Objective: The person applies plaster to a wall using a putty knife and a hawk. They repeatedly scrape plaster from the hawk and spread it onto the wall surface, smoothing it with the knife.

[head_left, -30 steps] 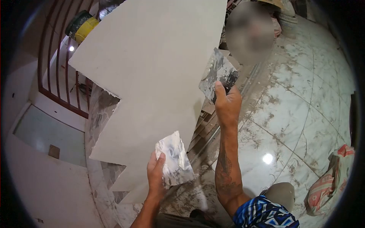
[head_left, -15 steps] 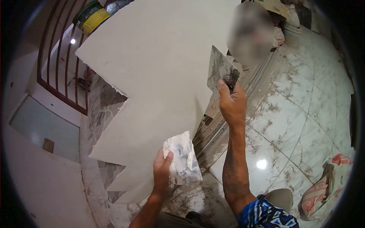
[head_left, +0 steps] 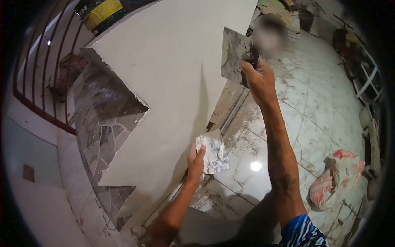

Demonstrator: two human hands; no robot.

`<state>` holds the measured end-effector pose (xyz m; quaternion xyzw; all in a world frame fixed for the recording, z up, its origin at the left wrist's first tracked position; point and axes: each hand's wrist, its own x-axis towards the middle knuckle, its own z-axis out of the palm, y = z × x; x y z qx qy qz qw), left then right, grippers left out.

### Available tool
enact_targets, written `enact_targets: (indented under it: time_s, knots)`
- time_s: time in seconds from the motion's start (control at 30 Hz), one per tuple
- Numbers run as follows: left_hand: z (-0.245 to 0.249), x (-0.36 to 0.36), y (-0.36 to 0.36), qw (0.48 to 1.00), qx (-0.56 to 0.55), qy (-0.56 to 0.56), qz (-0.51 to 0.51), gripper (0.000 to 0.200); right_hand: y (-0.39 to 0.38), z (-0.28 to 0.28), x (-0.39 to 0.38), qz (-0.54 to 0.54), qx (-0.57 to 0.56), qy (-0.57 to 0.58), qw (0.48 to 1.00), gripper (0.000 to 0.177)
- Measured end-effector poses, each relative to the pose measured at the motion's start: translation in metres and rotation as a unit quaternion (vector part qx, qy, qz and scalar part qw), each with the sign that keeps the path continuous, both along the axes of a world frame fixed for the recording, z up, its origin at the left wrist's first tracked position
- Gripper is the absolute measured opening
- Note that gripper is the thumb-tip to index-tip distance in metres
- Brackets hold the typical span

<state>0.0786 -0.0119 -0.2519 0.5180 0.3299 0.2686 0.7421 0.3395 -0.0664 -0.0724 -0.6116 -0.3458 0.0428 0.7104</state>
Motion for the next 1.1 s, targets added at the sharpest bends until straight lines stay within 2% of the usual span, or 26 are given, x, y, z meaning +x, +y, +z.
enact_targets:
  time_s: [0.17,0.2,0.27,0.4,0.47,0.57,0.67,0.7,0.73,0.77,0.8,0.87,0.93,1.07,1.1]
  knots:
    - [-0.044,-0.009,-0.001,0.998,0.033,-0.002,-0.049,0.04,-0.003,-0.005,-0.011,0.032,0.028,0.072,0.996,0.016]
    - [-0.039,-0.01,0.002,0.998,0.035,0.008,-0.046,0.04,-0.004,-0.004,-0.014,0.034,0.041,0.086,0.995,0.016]
    - [-0.034,-0.015,0.005,0.998,0.036,0.032,-0.04,0.04,-0.002,-0.007,-0.013,0.027,0.033,0.036,0.998,0.017]
    - [-0.001,-0.02,0.013,0.996,0.051,-0.001,-0.07,0.04,-0.009,0.001,-0.021,-0.004,-0.034,-0.041,0.999,0.017]
    - [0.015,-0.022,0.017,0.994,0.061,-0.009,-0.095,0.04,-0.014,-0.001,-0.027,-0.033,-0.025,-0.032,0.999,0.015]
    - [0.015,-0.023,0.021,0.982,0.156,0.028,-0.097,0.039,-0.008,-0.014,-0.039,-0.088,0.002,-0.064,0.994,0.013]
    - [0.016,-0.035,0.023,0.991,0.109,-0.035,-0.076,0.04,-0.003,-0.02,-0.056,-0.127,0.009,-0.164,0.978,0.013]
    - [0.027,-0.043,0.024,0.993,0.089,0.007,-0.072,0.041,-0.001,-0.019,-0.063,-0.137,0.01,-0.199,0.97,0.014]
    - [0.029,-0.048,0.025,0.995,0.071,0.014,-0.065,0.042,-0.001,-0.018,-0.067,-0.146,0.011,-0.235,0.961,0.015]
    - [0.029,-0.052,0.026,0.997,0.055,0.018,-0.057,0.042,0.0,-0.022,-0.069,-0.131,-0.001,-0.27,0.954,0.035]
    - [0.029,-0.056,0.027,0.998,0.038,0.025,-0.05,0.043,0.003,-0.024,-0.069,-0.125,0.006,-0.283,0.951,0.036]
    - [0.023,-0.064,0.03,0.993,0.101,0.036,-0.042,0.045,0.009,-0.024,-0.072,-0.109,0.024,-0.314,0.943,0.038]
    - [0.017,-0.073,0.033,0.989,0.136,0.048,-0.027,0.046,0.013,-0.02,-0.085,-0.095,0.032,-0.232,0.968,0.038]
    - [0.008,-0.09,0.033,0.995,0.083,0.062,0.018,0.044,0.007,-0.003,-0.094,-0.062,-0.037,-0.103,0.992,0.033]
    - [0.005,-0.094,0.032,0.995,0.072,0.07,0.019,0.044,0.008,-0.006,-0.086,-0.082,-0.033,-0.11,0.99,0.032]
